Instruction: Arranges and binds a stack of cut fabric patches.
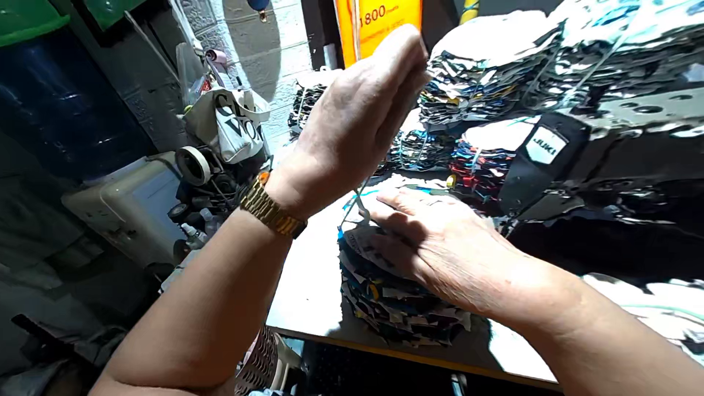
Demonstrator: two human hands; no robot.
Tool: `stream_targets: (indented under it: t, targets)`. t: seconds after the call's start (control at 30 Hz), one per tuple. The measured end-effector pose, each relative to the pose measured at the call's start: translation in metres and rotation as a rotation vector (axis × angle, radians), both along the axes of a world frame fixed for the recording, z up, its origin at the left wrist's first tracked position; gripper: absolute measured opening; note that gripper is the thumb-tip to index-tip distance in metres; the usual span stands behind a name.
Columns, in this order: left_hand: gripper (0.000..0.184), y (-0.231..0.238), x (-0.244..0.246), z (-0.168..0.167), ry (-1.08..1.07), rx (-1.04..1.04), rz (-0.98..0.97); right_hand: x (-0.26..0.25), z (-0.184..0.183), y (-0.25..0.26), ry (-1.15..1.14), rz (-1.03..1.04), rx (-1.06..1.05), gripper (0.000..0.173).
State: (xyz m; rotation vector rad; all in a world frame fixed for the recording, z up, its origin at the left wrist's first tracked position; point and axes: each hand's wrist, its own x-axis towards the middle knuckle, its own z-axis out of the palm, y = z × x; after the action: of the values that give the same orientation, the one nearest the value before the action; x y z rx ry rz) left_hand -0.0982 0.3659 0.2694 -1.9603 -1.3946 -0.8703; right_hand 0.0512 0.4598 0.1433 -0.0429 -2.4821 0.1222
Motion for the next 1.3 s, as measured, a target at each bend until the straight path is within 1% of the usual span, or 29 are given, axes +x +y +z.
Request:
stream_targets:
  t: [0.07, 0.13, 0.23, 0.3, 0.37, 0.43, 0.53, 0.67, 0.8, 0.83, 0.9, 0.97, 1.03, 1.1, 1.17, 1.2, 1.23, 1.3]
  targets:
    - [0.018, 0.003, -0.002, -0.007, -0.155, -0.024, -0.071, 0.002, 0.0, 0.002, 0.001, 0.007, -0.005, 0.049]
    - [0.016, -0.007, -0.013, -0.014, -0.355, -0.052, -0.1, 0.002, -0.001, 0.004, -0.031, 0.017, -0.01, 0.055]
    - [0.015, -0.035, -0.028, -0.017, -0.619, -0.062, -0.056, 0.001, -0.001, 0.005, -0.058, 0.018, -0.003, 0.057]
    - [0.015, -0.054, -0.029, -0.014, -0.681, -0.041, -0.02, 0.0, -0.002, 0.005, -0.057, 0.019, 0.005, 0.055]
    - [0.014, -0.067, -0.025, -0.01, -0.689, -0.003, -0.046, 0.0, -0.003, 0.005, -0.061, 0.018, 0.003, 0.055]
    - [0.015, -0.069, -0.019, -0.009, -0.694, 0.026, -0.092, 0.0, -0.002, 0.005, -0.085, 0.006, 0.003, 0.057]
    - [0.015, -0.053, -0.008, -0.014, -0.72, 0.006, -0.142, 0.0, -0.002, 0.004, -0.077, 0.002, 0.014, 0.057]
    - [0.015, -0.014, 0.005, -0.021, -0.756, -0.022, -0.24, 0.003, -0.002, 0.003, -0.059, -0.003, 0.021, 0.055]
    - [0.016, 0.018, 0.014, -0.051, -0.87, -0.204, -0.375, 0.005, 0.002, 0.001, 0.021, 0.0, -0.052, 0.041]
    - [0.017, 0.024, 0.016, -0.062, -0.926, -0.226, -0.389, 0.007, 0.002, 0.001, 0.041, -0.009, -0.089, 0.038]
    - [0.018, 0.032, 0.018, -0.082, -1.114, -0.205, -0.403, 0.011, -0.001, 0.001, 0.075, -0.021, -0.18, 0.042]
    - [0.017, 0.034, 0.014, -0.094, -1.245, -0.166, -0.409, 0.01, -0.003, 0.001, 0.202, -0.004, -0.274, 0.043]
    - [0.016, 0.032, 0.011, -0.097, -1.249, -0.17, -0.379, 0.009, -0.006, 0.002, 0.323, 0.025, -0.341, 0.033]
    - [0.017, 0.03, 0.012, -0.097, -1.18, -0.219, -0.341, 0.014, -0.009, 0.003, 0.36, 0.09, -0.382, 0.023]
    - [0.017, 0.029, 0.019, -0.093, -1.077, -0.277, -0.271, 0.027, -0.01, 0.009, 0.375, 0.184, -0.429, 0.019]
    - [0.017, 0.029, 0.022, -0.091, -1.037, -0.306, -0.242, 0.036, -0.01, 0.016, 0.405, 0.2, -0.438, 0.02]
    - [0.017, 0.029, 0.022, -0.09, -1.009, -0.329, -0.235, 0.049, -0.013, 0.026, 0.421, 0.173, -0.437, 0.023]
    - [0.018, 0.029, 0.021, -0.089, -0.999, -0.36, -0.244, 0.079, -0.025, 0.052, 0.374, 0.021, -0.394, 0.025]
